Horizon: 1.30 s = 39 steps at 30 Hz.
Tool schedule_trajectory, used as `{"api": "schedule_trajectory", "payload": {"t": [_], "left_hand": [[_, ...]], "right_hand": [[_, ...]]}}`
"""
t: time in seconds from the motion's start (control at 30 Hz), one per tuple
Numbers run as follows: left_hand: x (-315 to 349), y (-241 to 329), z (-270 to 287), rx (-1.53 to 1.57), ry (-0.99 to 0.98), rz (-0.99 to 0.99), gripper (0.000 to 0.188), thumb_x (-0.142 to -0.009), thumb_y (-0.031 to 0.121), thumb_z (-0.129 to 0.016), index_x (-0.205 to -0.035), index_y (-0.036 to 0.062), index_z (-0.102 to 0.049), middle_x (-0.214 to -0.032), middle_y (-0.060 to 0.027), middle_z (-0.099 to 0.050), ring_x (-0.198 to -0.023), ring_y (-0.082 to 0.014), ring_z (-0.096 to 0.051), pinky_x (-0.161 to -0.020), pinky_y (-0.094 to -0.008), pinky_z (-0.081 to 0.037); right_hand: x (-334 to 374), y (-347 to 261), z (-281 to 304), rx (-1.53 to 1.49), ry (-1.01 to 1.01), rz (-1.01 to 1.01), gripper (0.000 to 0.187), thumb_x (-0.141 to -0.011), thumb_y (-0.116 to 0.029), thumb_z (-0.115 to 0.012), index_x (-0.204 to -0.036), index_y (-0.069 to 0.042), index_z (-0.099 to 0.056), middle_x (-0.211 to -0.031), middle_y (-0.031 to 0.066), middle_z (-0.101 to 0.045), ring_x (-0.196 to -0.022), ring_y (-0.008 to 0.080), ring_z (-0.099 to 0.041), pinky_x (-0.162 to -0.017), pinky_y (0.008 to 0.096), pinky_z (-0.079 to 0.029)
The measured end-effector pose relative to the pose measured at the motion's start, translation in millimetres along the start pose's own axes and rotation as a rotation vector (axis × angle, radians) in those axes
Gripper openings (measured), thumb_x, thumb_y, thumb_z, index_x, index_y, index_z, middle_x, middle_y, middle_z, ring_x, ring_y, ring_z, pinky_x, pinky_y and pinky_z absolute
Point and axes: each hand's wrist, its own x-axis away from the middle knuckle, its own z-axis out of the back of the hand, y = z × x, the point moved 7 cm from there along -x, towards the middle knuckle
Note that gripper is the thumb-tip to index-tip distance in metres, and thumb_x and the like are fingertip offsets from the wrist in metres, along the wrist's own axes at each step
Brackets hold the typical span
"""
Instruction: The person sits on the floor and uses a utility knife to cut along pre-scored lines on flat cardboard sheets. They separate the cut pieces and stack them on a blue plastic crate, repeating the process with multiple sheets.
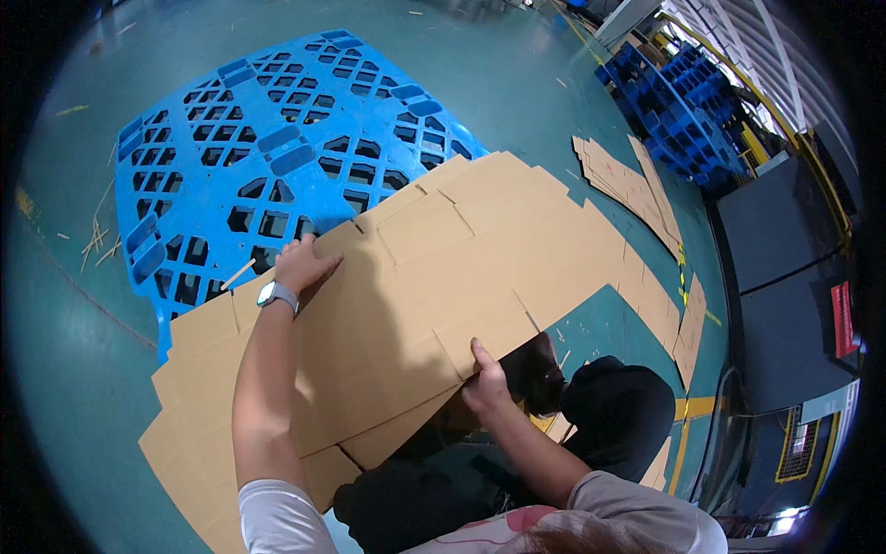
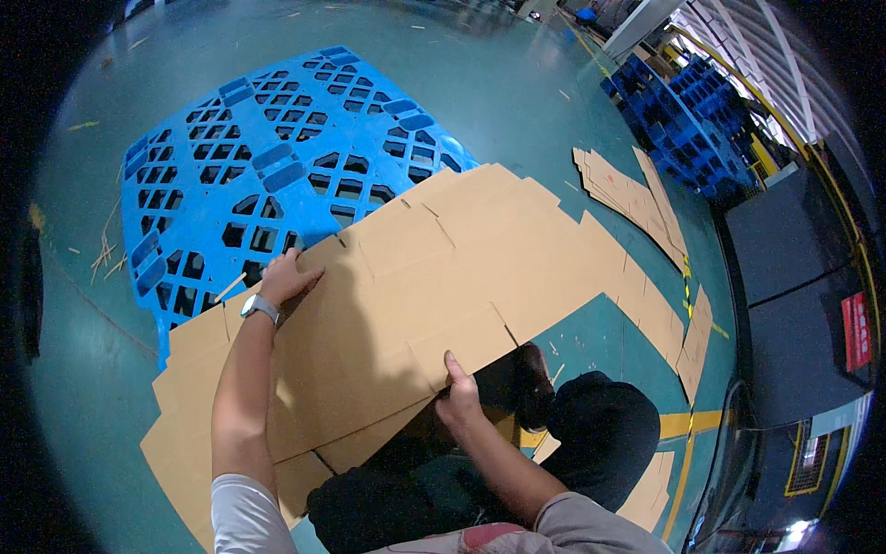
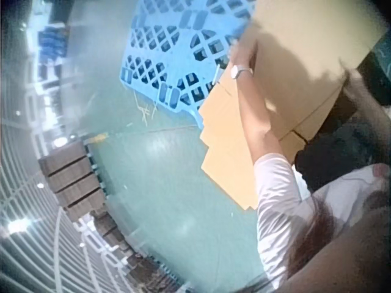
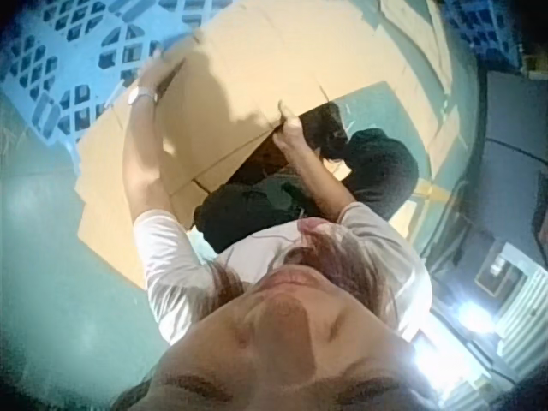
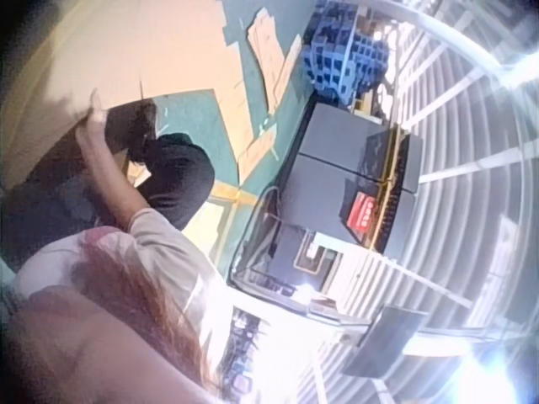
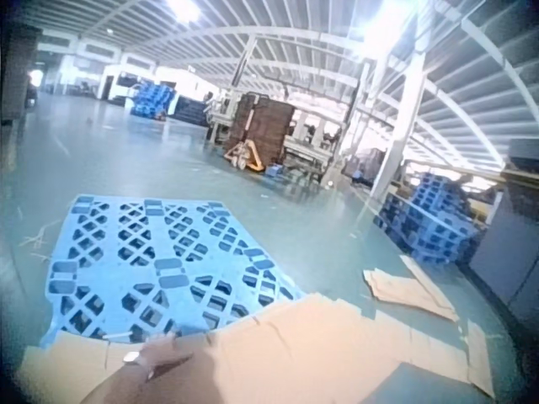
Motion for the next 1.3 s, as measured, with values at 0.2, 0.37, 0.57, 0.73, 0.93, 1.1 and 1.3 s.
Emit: {"api": "schedule_trajectory", "payload": {"t": [0.2, 0.37, 0.57, 0.73, 0.93, 1.1, 1.3], "left_hand": [[16, 26, 2, -0.108, -0.141, -0.194, 0.079, -0.078, 0.069, -0.051, -0.136, 0.0147, -0.047, -0.135, -0.0183, -0.047, -0.126, -0.0364, -0.041, -0.102, -0.0452, -0.034], [35, 71, 45, 0.046, -0.505, -0.409, 0.068, -0.090, 0.062, -0.036, -0.139, 0.0152, -0.043, -0.134, -0.0173, -0.050, -0.119, -0.0364, -0.049, -0.104, -0.0390, -0.035], [103, 139, 180, 0.200, -0.811, -0.249, 0.085, -0.087, 0.071, -0.034, -0.144, 0.0089, -0.032, -0.137, -0.0177, -0.046, -0.120, -0.0302, -0.051, -0.086, -0.0358, -0.051], [85, 139, 236, -0.280, -0.005, -0.434, 0.068, -0.073, 0.032, -0.078, -0.124, -0.0010, -0.048, -0.107, -0.0233, -0.061, -0.096, -0.0344, -0.061, -0.079, -0.0392, -0.049], [41, 83, 253, -0.371, 0.306, -0.085, 0.055, -0.069, 0.036, -0.079, -0.101, 0.0008, -0.052, -0.090, -0.0176, -0.067, -0.087, -0.0339, -0.064, -0.073, -0.0422, -0.049], [17, 76, 262, -0.411, 0.365, -0.022, 0.059, -0.061, 0.039, -0.084, -0.090, 0.0008, -0.050, -0.086, -0.0177, -0.066, -0.083, -0.0345, -0.063, -0.068, -0.0416, -0.048], [10, 72, 262, -0.362, 0.394, -0.024, 0.062, -0.054, 0.040, -0.087, -0.089, 0.0021, -0.053, -0.084, -0.0163, -0.066, -0.081, -0.0343, -0.063, -0.068, -0.0405, -0.047]], "right_hand": [[47, -54, -63, 0.136, 0.006, 0.308, 0.042, -0.093, -0.022, -0.055, -0.129, -0.005, -0.043, -0.126, 0.0096, -0.054, -0.115, 0.0246, -0.052, -0.099, 0.0405, -0.041], [46, -83, -161, 0.309, -0.210, 0.476, 0.035, -0.094, -0.027, -0.056, -0.117, -0.006, -0.041, -0.113, 0.0089, -0.051, -0.109, 0.0206, -0.051, -0.092, 0.0377, -0.044], [7, -107, -242, 0.365, -0.437, 0.609, 0.060, -0.092, -0.035, -0.058, -0.130, 0.005, -0.033, -0.107, 0.0150, -0.048, -0.097, 0.0187, -0.048, -0.085, 0.0303, -0.043], [-12, -101, -333, 0.518, -0.603, 0.697, 0.071, -0.088, -0.038, -0.058, -0.137, 0.005, -0.030, -0.123, 0.0274, -0.046, -0.109, 0.0285, -0.052, -0.093, 0.0376, -0.042], [-32, -59, -272, 1.946, -1.254, 0.733, 0.079, -0.077, -0.040, -0.073, -0.135, 0.000, -0.036, -0.123, 0.0240, -0.047, -0.111, 0.0370, -0.050, -0.094, 0.0423, -0.042], [-90, -40, -82, 2.578, -1.452, 0.843, 0.120, -0.059, -0.054, -0.079, -0.147, -0.005, -0.014, -0.153, 0.0228, -0.012, -0.141, 0.0367, -0.016, -0.109, 0.0534, -0.019], [-119, -45, -59, 2.166, -1.601, 1.015, 0.104, -0.062, -0.045, -0.079, -0.142, -0.002, -0.028, -0.149, 0.0231, -0.021, -0.139, 0.0379, -0.020, -0.111, 0.0551, -0.018]]}}
